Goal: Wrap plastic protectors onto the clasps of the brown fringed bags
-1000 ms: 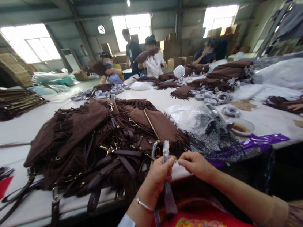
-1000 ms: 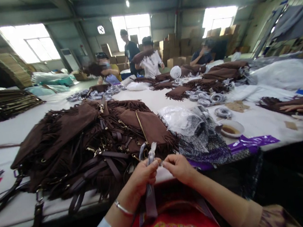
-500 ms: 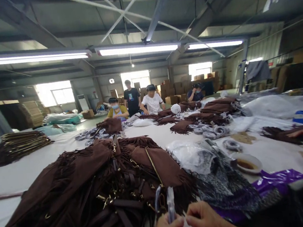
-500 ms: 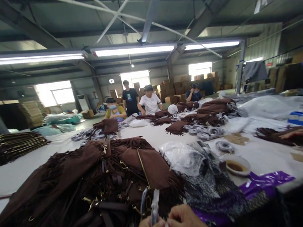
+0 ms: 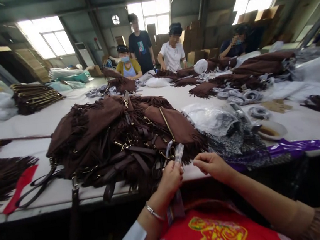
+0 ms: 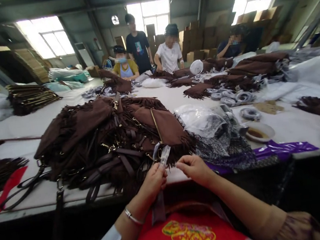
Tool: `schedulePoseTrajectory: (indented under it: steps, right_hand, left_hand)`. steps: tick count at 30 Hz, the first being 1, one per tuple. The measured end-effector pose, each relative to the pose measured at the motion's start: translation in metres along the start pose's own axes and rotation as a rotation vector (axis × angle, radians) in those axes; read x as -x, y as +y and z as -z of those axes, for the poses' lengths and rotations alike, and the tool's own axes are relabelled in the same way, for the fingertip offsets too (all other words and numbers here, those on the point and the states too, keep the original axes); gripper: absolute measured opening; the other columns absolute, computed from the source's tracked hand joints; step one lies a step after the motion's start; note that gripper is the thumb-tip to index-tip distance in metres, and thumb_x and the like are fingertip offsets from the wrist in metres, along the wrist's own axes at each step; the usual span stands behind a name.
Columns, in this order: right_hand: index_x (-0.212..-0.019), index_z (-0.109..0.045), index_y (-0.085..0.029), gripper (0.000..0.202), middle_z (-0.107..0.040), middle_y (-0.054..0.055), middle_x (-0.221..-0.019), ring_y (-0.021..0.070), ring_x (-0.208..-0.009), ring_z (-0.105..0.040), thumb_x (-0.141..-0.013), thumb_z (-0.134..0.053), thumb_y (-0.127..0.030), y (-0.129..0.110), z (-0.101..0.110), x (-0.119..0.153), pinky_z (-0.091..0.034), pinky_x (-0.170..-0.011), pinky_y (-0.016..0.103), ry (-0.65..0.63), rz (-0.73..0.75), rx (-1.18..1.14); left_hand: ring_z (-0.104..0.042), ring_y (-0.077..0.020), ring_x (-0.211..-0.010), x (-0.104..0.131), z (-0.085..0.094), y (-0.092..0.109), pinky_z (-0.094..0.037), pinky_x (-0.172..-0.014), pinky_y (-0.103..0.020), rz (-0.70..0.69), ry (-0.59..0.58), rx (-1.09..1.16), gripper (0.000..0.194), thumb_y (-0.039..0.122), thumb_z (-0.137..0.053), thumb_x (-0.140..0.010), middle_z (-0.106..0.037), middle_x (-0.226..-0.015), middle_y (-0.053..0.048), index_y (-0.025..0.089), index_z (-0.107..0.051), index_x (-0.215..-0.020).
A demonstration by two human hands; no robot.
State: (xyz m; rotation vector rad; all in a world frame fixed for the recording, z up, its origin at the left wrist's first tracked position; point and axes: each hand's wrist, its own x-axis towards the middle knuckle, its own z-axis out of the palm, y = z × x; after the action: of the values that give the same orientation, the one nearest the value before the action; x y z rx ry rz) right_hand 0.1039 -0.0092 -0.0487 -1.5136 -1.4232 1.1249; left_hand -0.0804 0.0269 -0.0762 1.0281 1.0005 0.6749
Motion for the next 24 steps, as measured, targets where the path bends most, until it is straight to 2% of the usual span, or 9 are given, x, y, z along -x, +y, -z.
schedulePoseTrajectory:
  steps: [6,9,12,17,24]
  right_hand:
    - [-0.067,-0.061,-0.017,0.032,-0.048,-0.005,-0.048,0.0087,-0.045,-0.041,-0.079,-0.062,-0.047,-0.023,-0.017,-0.016,-0.034,-0.046,0.023,-0.025,0.039,-0.147]
    - [-0.069,-0.063,-0.016,0.029,-0.049,-0.004,-0.049,0.0083,-0.045,-0.042,-0.079,-0.061,-0.043,-0.029,-0.027,-0.025,-0.035,-0.046,0.022,-0.095,0.062,-0.148]
    - [-0.062,-0.061,-0.016,0.028,-0.048,-0.004,-0.047,0.0079,-0.042,-0.042,-0.077,-0.061,-0.039,-0.023,-0.035,-0.032,-0.034,-0.042,0.021,-0.126,0.015,-0.037]
    - [-0.056,-0.058,-0.017,0.029,-0.049,-0.004,-0.044,0.008,-0.041,-0.042,-0.074,-0.06,-0.039,-0.01,-0.032,-0.035,-0.034,-0.04,0.02,-0.051,-0.084,0.084]
    - [-0.057,-0.059,-0.017,0.031,-0.05,-0.004,-0.044,0.009,-0.039,-0.044,-0.073,-0.059,-0.044,-0.013,-0.034,-0.031,-0.035,-0.04,0.021,0.024,-0.177,0.131]
  left_hand:
    - [-0.047,-0.0127,-0.058,0.002,0.002,-0.004,-0.032,-0.056,-0.026,-0.365,0.177,-0.501,0.029,0.034,-0.043,-0.091,-0.054,-0.064,-0.001,0.018,-0.054,-0.069]
    - [-0.055,-0.0155,-0.068,0.004,0.0,-0.004,-0.039,-0.065,-0.028,-0.509,0.163,-0.613,0.029,0.027,-0.039,-0.094,-0.064,-0.076,-0.005,0.018,-0.061,-0.079]
    - [-0.06,-0.018,-0.078,0.004,0.001,-0.006,-0.044,-0.074,-0.03,-0.617,0.159,-0.711,0.03,0.02,-0.035,-0.094,-0.068,-0.086,-0.008,0.017,-0.064,-0.086]
    - [-0.061,-0.0205,-0.077,0.0,0.004,-0.015,-0.049,-0.073,-0.034,-0.679,0.229,-0.912,0.028,0.017,-0.036,-0.093,-0.068,-0.086,-0.01,0.015,-0.064,-0.089]
    - [-0.062,-0.021,-0.076,-0.003,0.004,-0.023,-0.052,-0.072,-0.035,-0.653,0.244,-1.05,0.027,0.014,-0.034,-0.094,-0.067,-0.085,-0.011,0.013,-0.061,-0.093]
